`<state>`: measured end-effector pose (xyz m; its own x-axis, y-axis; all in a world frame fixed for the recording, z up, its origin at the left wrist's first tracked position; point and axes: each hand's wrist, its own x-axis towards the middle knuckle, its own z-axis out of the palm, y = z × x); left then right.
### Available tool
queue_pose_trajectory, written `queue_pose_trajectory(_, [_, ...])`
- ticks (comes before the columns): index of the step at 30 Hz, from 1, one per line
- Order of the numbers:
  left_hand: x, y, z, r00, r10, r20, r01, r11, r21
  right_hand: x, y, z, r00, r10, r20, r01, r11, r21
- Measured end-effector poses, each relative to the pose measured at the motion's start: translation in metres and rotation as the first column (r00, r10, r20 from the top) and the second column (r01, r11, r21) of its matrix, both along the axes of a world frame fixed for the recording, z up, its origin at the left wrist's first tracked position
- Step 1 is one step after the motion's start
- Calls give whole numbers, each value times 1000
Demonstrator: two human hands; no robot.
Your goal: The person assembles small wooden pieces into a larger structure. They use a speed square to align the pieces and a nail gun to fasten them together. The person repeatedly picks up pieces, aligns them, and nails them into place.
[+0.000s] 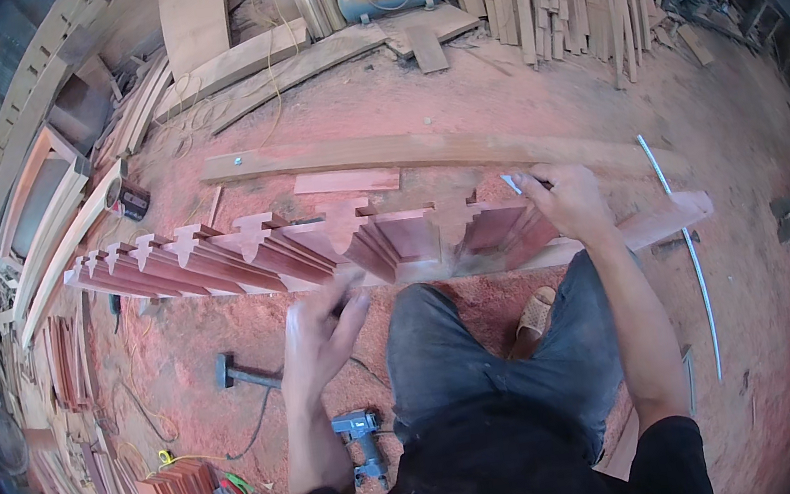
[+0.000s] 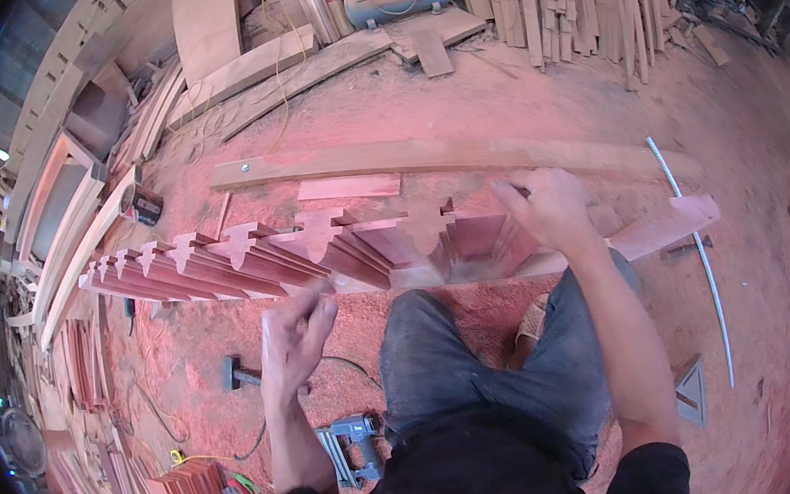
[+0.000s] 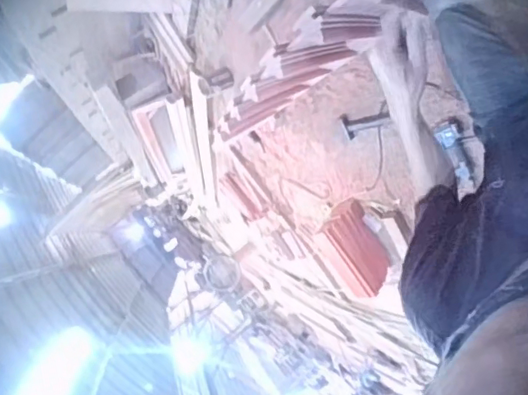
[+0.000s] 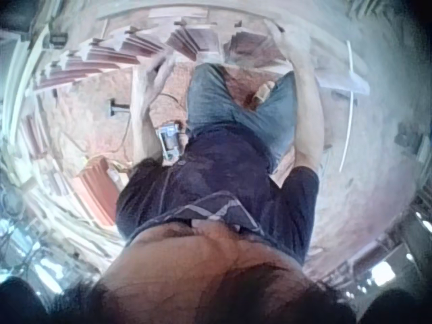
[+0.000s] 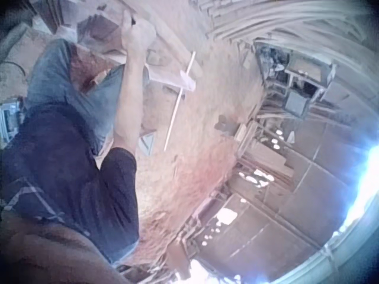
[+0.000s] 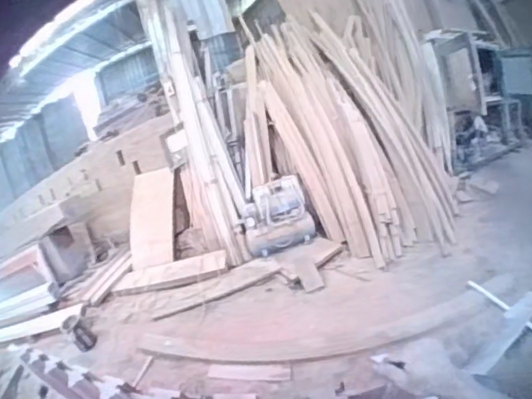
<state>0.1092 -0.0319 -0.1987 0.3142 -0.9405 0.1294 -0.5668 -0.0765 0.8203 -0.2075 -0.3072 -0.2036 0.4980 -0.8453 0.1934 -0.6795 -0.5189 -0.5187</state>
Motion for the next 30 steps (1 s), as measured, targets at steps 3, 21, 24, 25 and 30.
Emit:
queue_pose_trajectory(3, [-43, -118, 73, 789, -133, 599, 397, 856, -332, 4, -1, -2, 990, -83, -117, 90, 994, 59])
queue_pose_trajectory(21, [-121, -219, -3, 532, -449, 718, 366, 886, 283, -251, 340, -349, 413, -900, -143, 626, 167, 761])
queue_pose_trajectory(24, [-124, -217, -1, 546, -429, 720, 371, 894, 251, -232, 330, -396, 331, -920, -209, 644, 59, 762])
queue_pose_trajectory(25, [-125, -216, -1, 553, -407, 727, 375, 901, 219, -228, 316, -400, 320, -907, -273, 657, 5, 754])
queue_pose_trajectory(30, [-126, -215, -1, 576, -418, 702, 357, 902, 245, -203, 253, -372, 220, -786, -578, 812, -181, 554])
